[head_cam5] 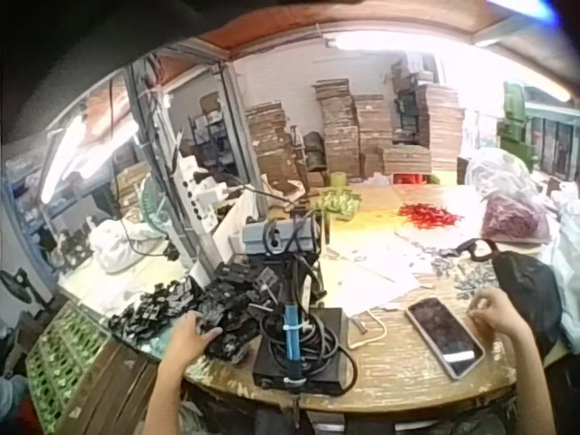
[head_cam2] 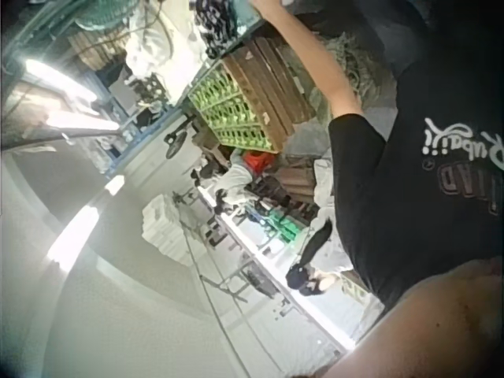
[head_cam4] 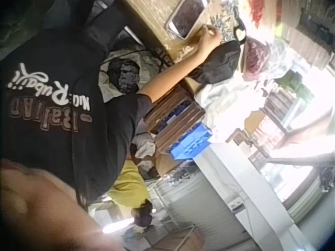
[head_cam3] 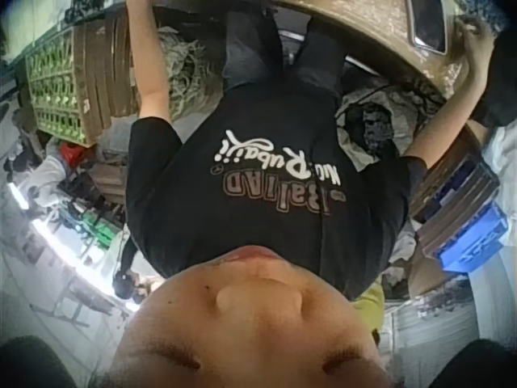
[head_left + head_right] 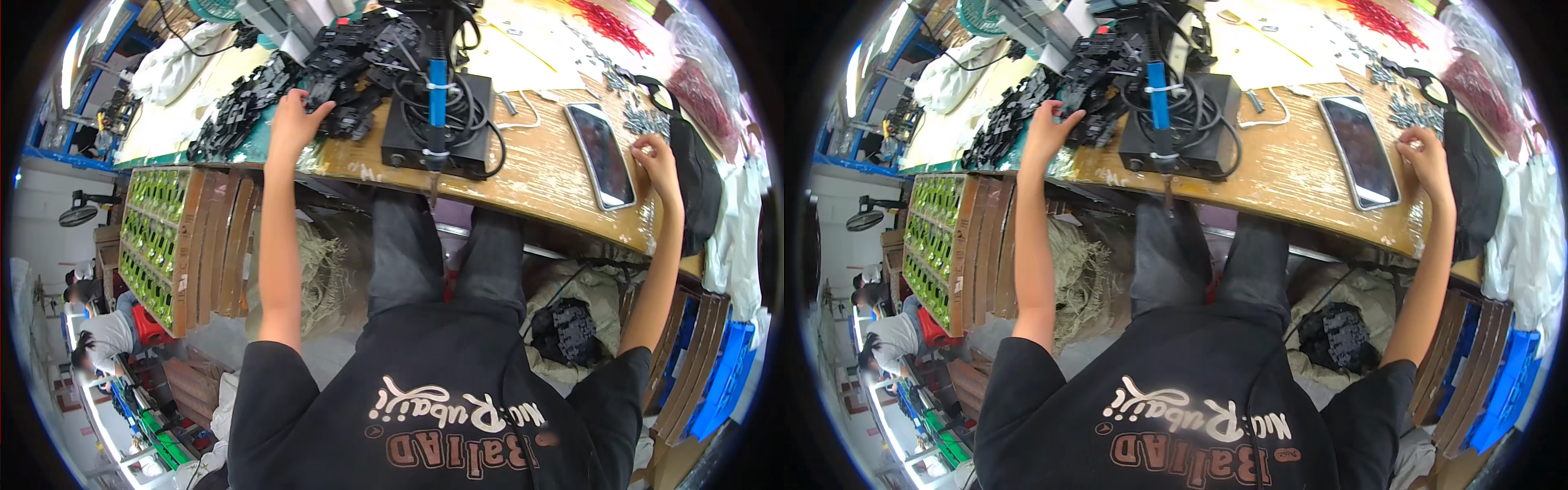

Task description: Assembling small plastic components at a factory workstation.

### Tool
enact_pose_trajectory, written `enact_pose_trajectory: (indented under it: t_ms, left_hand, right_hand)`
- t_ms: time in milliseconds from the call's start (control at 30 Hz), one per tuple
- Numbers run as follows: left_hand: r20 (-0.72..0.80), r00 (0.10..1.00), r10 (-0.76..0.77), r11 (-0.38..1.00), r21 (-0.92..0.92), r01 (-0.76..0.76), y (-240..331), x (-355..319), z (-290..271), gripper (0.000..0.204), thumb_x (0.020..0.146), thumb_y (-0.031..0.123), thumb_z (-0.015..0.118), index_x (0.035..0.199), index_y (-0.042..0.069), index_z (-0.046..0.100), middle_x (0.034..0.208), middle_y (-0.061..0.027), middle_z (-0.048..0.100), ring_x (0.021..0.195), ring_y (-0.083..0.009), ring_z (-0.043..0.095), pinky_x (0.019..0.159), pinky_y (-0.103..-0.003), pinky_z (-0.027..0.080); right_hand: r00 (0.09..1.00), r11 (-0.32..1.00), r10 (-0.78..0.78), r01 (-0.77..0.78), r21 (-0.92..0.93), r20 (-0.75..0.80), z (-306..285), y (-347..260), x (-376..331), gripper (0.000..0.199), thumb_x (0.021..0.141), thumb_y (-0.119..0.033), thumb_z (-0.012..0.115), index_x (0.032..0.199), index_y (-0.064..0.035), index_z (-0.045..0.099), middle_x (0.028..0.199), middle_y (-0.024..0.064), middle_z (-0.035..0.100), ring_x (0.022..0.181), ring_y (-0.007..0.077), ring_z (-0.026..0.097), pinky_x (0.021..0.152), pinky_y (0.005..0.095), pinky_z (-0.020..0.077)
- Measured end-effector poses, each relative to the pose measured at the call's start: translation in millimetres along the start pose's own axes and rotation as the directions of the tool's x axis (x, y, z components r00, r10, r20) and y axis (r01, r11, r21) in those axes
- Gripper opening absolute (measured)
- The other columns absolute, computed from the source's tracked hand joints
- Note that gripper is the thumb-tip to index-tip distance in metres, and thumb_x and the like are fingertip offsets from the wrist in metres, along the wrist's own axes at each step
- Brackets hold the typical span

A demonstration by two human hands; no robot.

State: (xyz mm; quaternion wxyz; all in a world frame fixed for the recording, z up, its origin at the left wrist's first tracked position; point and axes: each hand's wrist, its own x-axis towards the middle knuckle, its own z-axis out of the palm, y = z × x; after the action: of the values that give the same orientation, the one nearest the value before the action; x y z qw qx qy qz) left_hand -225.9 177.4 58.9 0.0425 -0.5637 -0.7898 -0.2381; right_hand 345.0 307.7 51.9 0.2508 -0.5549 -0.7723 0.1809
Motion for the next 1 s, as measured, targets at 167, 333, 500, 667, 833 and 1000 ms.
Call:
enact_pose_trajectory:
  t_ms: [167,333,500,667,833,1000]
  left_hand:
    - [0.073,0.997,-0.031,0.999,-0.01,0.032,-5.0,9.1,-1.5,0.061,0.063,0.038,0.072,0.103,-0.003,0.053,0.097,-0.0209,0.052,0.087,-0.0292,0.055,0.075,-0.035,0.044]
    - [0.022,0.995,-0.099,0.993,0.06,0.098,-11.2,-20.8,-39.3,0.065,0.062,0.04,0.072,0.104,-0.004,0.051,0.097,-0.0175,0.048,0.088,-0.0266,0.05,0.077,-0.033,0.041]
    - [-0.003,0.997,-0.08,0.991,-0.11,0.079,-7.6,-61.1,-46.5,0.062,0.065,0.038,0.072,0.102,-0.005,0.048,0.095,-0.0152,0.048,0.086,-0.0243,0.05,0.077,-0.032,0.04]
    - [0.153,0.947,-0.282,0.626,-0.719,0.302,23.0,-110.7,-46.7,0.047,0.07,0.018,0.071,0.1,-0.001,0.041,0.083,-0.0093,0.056,0.066,-0.0139,0.053,0.064,-0.024,0.044]
    - [0.46,0.887,-0.051,0.242,-0.856,0.458,68.6,-170.6,-42.5,0.027,0.079,0.011,0.061,0.094,0.004,0.038,0.072,-0.0089,0.054,0.057,-0.0126,0.05,0.053,-0.022,0.041]
    - [0.596,0.789,0.148,-0.072,-0.789,0.61,119.5,-218.7,-31.2,0.028,0.081,0.0,0.053,0.101,0.002,0.034,0.085,-0.0117,0.058,0.074,-0.0154,0.06,0.055,-0.025,0.049]
  right_hand:
    - [0.987,1.0,0.011,-0.008,0.017,-0.159,13.4,7.1,-4.0,0.011,0.076,-0.009,0.058,0.083,-0.0001,0.055,0.076,0.0066,0.059,0.068,0.0136,0.055,0.063,0.0262,0.0434]
    - [0.917,0.955,0.206,-0.113,0.275,-0.341,21.8,-7.4,-8.6,0.014,0.081,-0.013,0.057,0.087,-0.0005,0.054,0.074,0.0074,0.06,0.062,0.0098,0.055,0.057,0.0225,0.0448]
    - [0.912,0.842,0.252,-0.041,0.538,-0.325,9.8,-8.7,-40.0,0.013,0.081,-0.009,0.058,0.09,0.0007,0.055,0.078,0.0064,0.058,0.064,0.0087,0.053,0.055,0.0201,0.0461]
    - [0.913,0.785,0.281,-0.041,0.619,-0.297,17.7,-53.8,-65.7,0.02,0.081,-0.007,0.058,0.098,0.0041,0.056,0.084,0.0066,0.058,0.068,0.0095,0.054,0.062,0.0213,0.0466]
    - [0.937,0.778,0.177,0.055,0.626,-0.302,25.1,-124.2,-110.3,0.016,0.081,-0.002,0.056,0.095,0.0056,0.058,0.087,0.0084,0.058,0.067,0.0113,0.054,0.062,0.0215,0.0443]
    - [0.998,0.616,-0.044,0.065,0.785,-0.048,71.1,-189.7,-148.5,0.015,0.075,0.01,0.054,0.088,0.005,0.059,0.088,0.0123,0.056,0.068,0.0139,0.054,0.061,0.0232,0.046]
